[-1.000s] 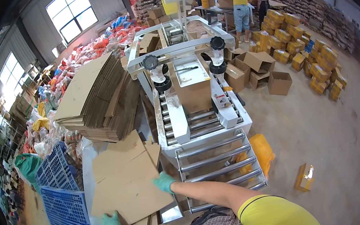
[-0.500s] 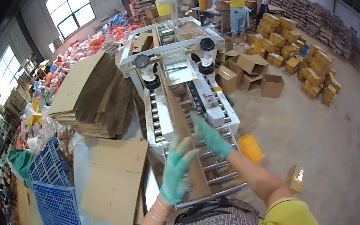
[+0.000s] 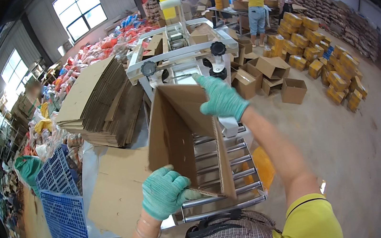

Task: The person picks flat cardboard sheets, folds them into box shapes, and places them onto a conveyor machine that applies tape to seal the boxes. The finished boxes are then moved off the conveyor and stacked on the floor.

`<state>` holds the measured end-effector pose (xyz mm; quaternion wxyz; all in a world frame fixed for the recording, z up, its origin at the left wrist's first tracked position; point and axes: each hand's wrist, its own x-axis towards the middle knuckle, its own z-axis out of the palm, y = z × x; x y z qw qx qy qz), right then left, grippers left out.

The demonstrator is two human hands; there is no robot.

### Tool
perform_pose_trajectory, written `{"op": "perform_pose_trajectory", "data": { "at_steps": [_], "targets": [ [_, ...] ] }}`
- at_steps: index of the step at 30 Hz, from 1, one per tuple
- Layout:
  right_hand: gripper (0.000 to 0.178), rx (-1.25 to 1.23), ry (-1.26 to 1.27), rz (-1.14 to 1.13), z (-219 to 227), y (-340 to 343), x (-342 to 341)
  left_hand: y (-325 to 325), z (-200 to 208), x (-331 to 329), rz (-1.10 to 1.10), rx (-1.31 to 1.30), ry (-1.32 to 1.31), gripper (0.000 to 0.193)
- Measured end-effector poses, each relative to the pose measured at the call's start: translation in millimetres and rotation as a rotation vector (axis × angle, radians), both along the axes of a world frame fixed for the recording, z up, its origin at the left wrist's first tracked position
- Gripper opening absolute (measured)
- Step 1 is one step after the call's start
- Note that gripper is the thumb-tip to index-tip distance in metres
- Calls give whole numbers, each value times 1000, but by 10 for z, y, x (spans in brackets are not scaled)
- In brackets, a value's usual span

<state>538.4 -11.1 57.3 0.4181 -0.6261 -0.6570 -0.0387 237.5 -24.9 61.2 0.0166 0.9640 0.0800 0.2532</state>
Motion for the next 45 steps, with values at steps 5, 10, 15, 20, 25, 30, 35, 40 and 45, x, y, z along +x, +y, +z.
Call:
{"op": "perform_pose_trajectory", "data": {
  "at_steps": [5,10,15,20,25,30,35,40,45],
  "targets": [
    [20,-264,-497,-50,257,-228,199,-8,-150,202,190,-77,270,34],
    [16,-646,-594,252,499,-416,-308,22,-736,376,259,-100,138,23],
    [36,-31,-340,70,-448,120,-664,96,10,-60,420,47,-179,32],
    [28,327,48,-102,-803,573,-738,325,-100,-253,21,-724,-166,90],
    [23,309,109,-206,-664,574,-191,-28,-110,281,-148,-328,124,90],
    [28,347,-438,-235,-644,1010,426,-210,-290,811,-321,-318,302,70],
    [36,361,-265,-176,-607,1402,407,12,-306,950,-71,-290,328,51],
    [28,-333,-314,-135,-501,1698,841,282,-354,1110,-89,-233,435,54],
    [16,-106,-442,-198,-673,2057,927,427,-290,1168,-93,-264,524,54]
  ]
}}
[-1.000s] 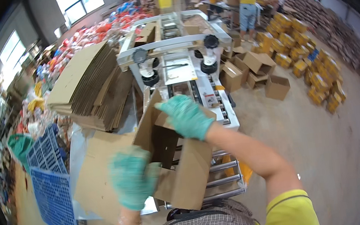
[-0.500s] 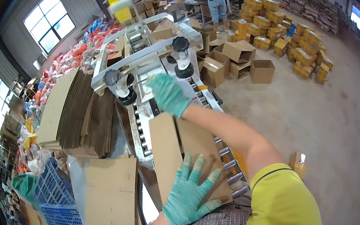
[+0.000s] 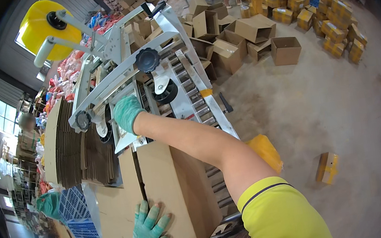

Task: The person picks flat cardboard sheets, folds them into box shapes, and places them onto a conveyor machine that applies tape to seal the boxes. The finished boxes are then moved off the conveyor and stacked on the floor.

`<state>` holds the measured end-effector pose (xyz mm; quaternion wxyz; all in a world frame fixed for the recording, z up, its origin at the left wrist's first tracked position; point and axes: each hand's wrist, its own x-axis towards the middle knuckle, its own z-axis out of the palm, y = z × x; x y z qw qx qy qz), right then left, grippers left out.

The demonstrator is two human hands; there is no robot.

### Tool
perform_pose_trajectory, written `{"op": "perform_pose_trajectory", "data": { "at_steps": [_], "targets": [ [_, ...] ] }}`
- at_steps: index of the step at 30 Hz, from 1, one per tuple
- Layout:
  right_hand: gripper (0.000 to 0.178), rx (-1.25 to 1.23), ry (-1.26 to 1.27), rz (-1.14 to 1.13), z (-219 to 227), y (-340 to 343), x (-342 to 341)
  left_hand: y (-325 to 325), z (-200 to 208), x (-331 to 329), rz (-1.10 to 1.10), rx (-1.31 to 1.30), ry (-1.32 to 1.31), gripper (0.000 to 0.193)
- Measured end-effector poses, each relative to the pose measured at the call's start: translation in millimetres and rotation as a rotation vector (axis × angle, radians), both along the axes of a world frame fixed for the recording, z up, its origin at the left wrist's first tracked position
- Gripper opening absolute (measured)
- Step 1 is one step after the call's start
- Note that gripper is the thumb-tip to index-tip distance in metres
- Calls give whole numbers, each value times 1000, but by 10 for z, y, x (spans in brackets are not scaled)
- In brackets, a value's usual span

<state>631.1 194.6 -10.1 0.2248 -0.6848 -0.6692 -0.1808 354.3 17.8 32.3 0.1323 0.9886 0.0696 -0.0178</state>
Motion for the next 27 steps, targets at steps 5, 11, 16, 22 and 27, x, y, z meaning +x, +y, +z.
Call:
{"op": "perform_pose_trajectory", "data": {
  "at_steps": [5,11,16,22,27],
  "targets": [
    [16,-129,-66,102,172,52,148,6,47,179,-27,83,-54,49],
    [14,134,174,244,90,-13,360,132,207,358,-80,32,-15,50],
    [16,27,1103,669,4,-1363,747,152,107,326,-39,31,1,47],
    [27,-443,1018,169,-1557,-1443,1553,129,3,330,35,-62,1,47],
    [30,-39,888,-91,-1527,211,2070,187,69,415,53,-47,18,35]
  ]
}}
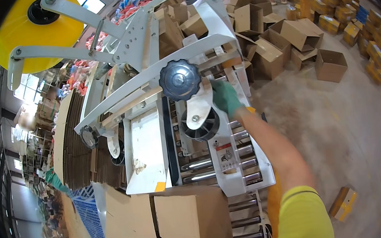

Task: The person picks flat cardboard sheets, folds them into box shapes, and places them onto a conveyor machine that applies tape to seal the boxes. The finished boxes are then moved off the conveyor and stacked on the floor.

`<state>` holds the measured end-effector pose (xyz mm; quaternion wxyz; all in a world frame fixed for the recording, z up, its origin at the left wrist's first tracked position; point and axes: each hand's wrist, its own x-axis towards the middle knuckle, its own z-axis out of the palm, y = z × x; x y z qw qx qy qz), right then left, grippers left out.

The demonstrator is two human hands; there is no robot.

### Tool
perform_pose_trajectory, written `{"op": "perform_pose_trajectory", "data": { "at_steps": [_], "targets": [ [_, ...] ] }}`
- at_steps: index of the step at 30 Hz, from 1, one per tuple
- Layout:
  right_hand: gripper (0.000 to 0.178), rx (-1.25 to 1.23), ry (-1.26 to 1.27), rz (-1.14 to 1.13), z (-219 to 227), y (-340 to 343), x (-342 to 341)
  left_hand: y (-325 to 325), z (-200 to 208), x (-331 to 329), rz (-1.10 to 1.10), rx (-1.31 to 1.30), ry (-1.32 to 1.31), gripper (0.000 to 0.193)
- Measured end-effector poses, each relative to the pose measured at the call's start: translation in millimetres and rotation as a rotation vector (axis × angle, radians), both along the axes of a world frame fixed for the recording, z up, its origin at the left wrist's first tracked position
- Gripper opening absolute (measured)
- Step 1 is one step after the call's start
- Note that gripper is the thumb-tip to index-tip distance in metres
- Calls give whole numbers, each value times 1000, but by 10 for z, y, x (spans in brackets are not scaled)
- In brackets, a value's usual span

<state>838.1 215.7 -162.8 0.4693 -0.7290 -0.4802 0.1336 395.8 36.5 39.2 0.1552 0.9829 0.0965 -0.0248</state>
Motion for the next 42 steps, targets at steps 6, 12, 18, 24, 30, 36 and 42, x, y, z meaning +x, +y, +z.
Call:
{"op": "perform_pose_trajectory", "data": {
  "at_steps": [6,12,18,24,30,36,42],
  "targets": [
    [30,-463,-334,-66,-481,844,111,37,-18,-8,44,27,-12,32],
    [30,-559,-418,-49,-686,892,1,76,-20,34,80,-15,11,35],
    [30,-564,-433,-14,-666,817,-43,128,51,143,71,16,-8,32],
    [29,-506,-355,137,-422,277,-267,36,69,118,65,-4,-5,34],
    [30,-296,753,578,304,-1684,-727,-87,67,-44,57,-14,-27,52],
    [34,412,-223,309,1551,-1424,-1496,-184,-68,-264,54,-48,5,48],
    [41,19,-761,264,1596,-474,-1777,-388,117,-270,167,140,-74,56]
  ]
}}
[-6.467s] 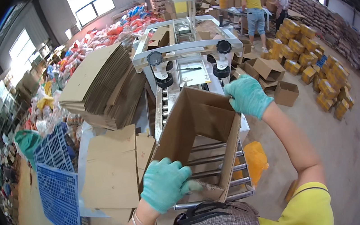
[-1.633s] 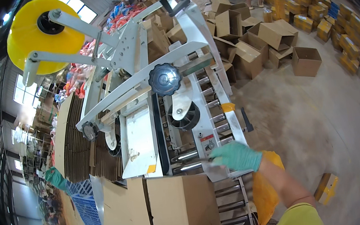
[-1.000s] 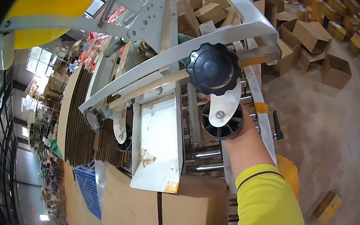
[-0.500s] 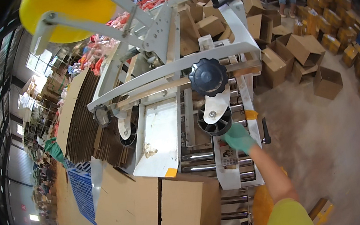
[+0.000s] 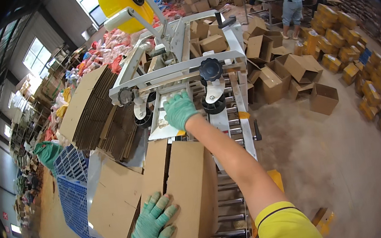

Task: The person picks flat cardboard sheets, folds them into box shapes, and places them onto a conveyor machine that applies tape to seal the boxes. The finished boxes are then moved off the conveyor and stacked on the floor.

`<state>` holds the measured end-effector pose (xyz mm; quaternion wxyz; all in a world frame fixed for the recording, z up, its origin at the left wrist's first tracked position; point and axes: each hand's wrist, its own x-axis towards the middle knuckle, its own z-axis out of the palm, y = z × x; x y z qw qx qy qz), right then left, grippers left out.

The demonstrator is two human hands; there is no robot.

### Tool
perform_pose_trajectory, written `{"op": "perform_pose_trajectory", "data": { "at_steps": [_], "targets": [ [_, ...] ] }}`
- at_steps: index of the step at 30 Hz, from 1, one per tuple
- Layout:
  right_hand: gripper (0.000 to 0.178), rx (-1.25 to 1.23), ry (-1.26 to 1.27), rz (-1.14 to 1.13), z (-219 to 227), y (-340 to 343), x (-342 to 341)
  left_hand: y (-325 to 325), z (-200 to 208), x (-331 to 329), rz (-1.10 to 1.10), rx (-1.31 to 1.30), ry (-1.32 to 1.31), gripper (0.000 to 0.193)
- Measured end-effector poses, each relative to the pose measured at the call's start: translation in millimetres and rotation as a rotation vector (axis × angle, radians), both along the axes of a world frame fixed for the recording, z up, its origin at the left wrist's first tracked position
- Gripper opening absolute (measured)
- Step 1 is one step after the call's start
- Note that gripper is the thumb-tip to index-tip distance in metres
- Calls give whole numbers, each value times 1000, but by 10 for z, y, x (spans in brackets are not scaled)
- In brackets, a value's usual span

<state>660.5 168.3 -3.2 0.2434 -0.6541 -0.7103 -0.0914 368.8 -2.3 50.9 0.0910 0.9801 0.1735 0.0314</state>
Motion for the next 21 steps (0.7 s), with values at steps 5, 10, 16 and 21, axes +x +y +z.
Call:
{"op": "perform_pose_trajectory", "data": {
  "at_steps": [5,10,16,21],
  "targets": [
    [49,325,483,62,141,-1197,-274,-381,-282,-425,59,24,-174,60],
    [60,71,749,166,-254,-2979,-1437,-380,-632,-443,9,126,-250,58],
    [45,235,314,-56,-336,-2508,-1648,226,-747,-126,-37,169,-491,54],
    [53,337,886,-301,-313,-2628,-1767,312,-735,-800,72,237,-563,53]
  ]
}}
